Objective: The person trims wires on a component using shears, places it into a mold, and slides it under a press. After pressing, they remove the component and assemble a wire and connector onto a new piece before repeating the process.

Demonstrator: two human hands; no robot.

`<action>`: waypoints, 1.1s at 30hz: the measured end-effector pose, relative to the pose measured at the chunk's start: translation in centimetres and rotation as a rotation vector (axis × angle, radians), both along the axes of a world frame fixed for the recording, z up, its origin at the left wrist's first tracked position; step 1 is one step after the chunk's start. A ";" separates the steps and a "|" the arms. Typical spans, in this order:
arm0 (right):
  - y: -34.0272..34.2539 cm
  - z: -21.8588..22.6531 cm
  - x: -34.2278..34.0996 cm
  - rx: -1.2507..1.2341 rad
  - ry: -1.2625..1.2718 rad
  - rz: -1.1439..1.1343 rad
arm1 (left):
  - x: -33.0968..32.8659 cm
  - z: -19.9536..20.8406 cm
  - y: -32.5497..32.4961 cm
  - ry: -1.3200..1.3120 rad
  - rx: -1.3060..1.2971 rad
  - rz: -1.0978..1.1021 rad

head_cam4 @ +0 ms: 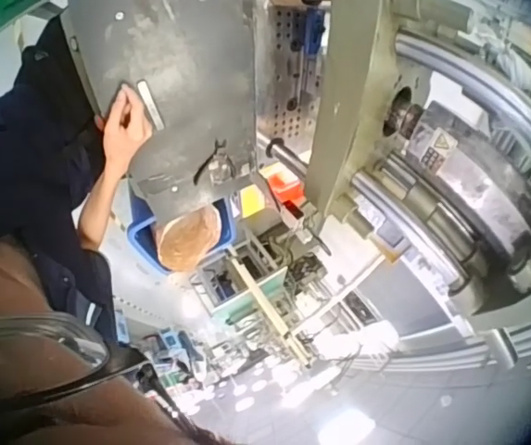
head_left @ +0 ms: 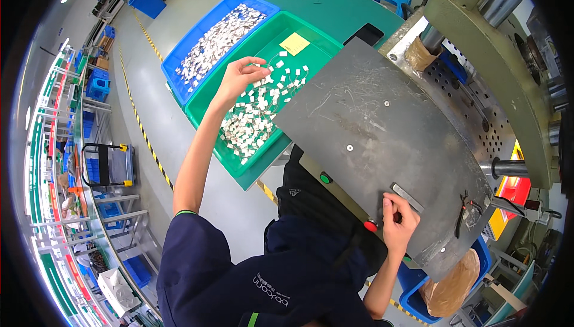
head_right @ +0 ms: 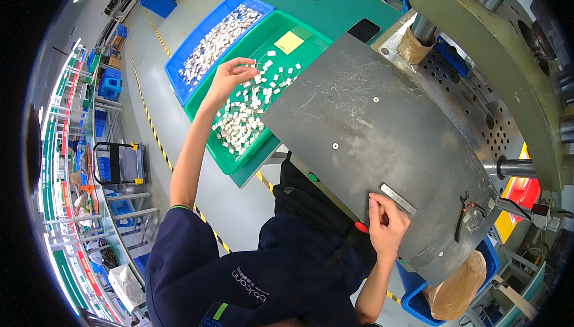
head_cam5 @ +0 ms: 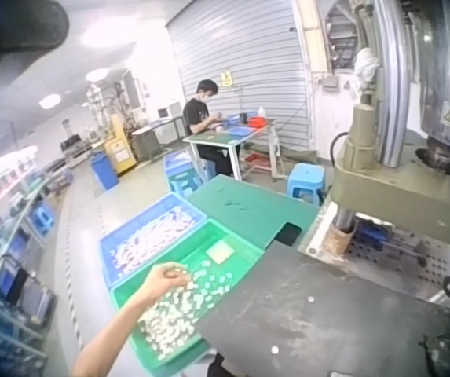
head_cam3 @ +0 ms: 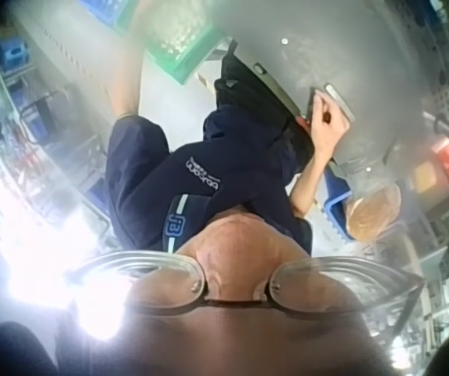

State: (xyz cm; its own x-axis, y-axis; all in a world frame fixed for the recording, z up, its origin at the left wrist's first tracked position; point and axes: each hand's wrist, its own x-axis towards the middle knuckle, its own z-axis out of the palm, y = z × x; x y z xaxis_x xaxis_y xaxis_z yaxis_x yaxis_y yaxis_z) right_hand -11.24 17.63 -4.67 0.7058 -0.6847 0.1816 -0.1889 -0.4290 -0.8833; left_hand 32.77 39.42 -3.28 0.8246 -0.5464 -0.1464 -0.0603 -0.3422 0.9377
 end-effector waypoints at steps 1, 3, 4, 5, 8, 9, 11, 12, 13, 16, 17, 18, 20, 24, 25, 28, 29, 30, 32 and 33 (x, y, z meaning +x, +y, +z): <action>0.0 -0.1 -0.1 0.010 -0.001 -0.002 | -0.8 0.4 -0.4 0.032 -0.035 -0.020; 0.1 -0.1 -0.2 0.014 0.002 -0.022 | -2.7 1.1 -1.4 0.088 -0.081 -0.079; 0.1 -0.1 -0.3 0.034 -0.012 -0.026 | -4.5 2.2 -2.7 0.108 -0.101 -0.098; 0.2 0.1 -0.5 0.051 -0.023 -0.032 | -6.4 3.3 -3.9 0.120 -0.103 -0.113; 0.3 0.0 -0.1 0.068 -0.047 -0.043 | -11.0 4.6 -6.9 0.170 -0.200 -0.198; 0.3 0.1 0.0 0.080 -0.047 -0.043 | -12.6 5.0 -8.1 0.191 -0.236 -0.232; 0.5 -0.3 0.4 0.072 -0.072 -0.061 | -15.3 4.6 -10.5 0.237 -0.284 -0.307; 0.4 -0.6 0.3 0.073 -0.081 -0.057 | -16.8 4.3 -11.5 0.249 -0.345 -0.327; 0.6 -0.3 0.4 0.069 -0.056 -0.095 | -18.2 3.9 -12.4 0.271 -0.405 -0.344; 0.7 0.1 1.0 0.028 -0.110 -0.173 | -21.2 1.6 -15.2 0.120 -0.312 -0.302; 0.7 0.0 1.2 0.058 -0.128 -0.219 | -22.0 0.8 -15.6 0.107 -0.316 -0.315; 0.7 -0.2 1.2 0.087 -0.151 -0.262 | -22.5 0.5 -16.0 0.121 -0.314 -0.336; 0.7 0.2 0.9 0.073 -0.157 -0.294 | -23.3 0.2 -16.3 0.147 -0.336 -0.348; 1.0 1.2 0.3 0.310 -0.256 -0.384 | -25.5 1.0 -15.6 0.316 -0.411 -0.362; 1.0 2.1 0.9 0.357 -0.298 -0.372 | -26.1 1.5 -15.1 0.385 -0.420 -0.349; 0.5 4.2 2.3 0.529 -0.439 -0.311 | -27.3 2.2 -13.8 0.497 -0.430 -0.358; 0.4 4.4 2.4 0.650 -0.541 -0.251 | -27.6 2.1 -13.6 0.534 -0.436 -0.376; 0.2 4.0 2.4 0.651 -0.541 -0.256 | -27.8 2.2 -13.4 0.536 -0.433 -0.379; -0.2 3.2 1.9 0.579 -0.579 -0.142 | -28.3 2.3 -13.3 0.548 -0.454 -0.375; -0.2 3.2 1.8 0.582 -0.579 -0.143 | -28.4 2.2 -13.1 0.548 -0.451 -0.373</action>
State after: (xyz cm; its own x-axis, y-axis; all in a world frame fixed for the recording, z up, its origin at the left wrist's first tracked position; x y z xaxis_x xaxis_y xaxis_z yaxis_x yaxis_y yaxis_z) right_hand -9.45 17.40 -1.45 0.5092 -0.8571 0.0783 0.3455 0.1203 -0.9307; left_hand 4.41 26.37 -1.06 0.4503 -0.8752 -0.1768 0.4132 0.0287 0.9102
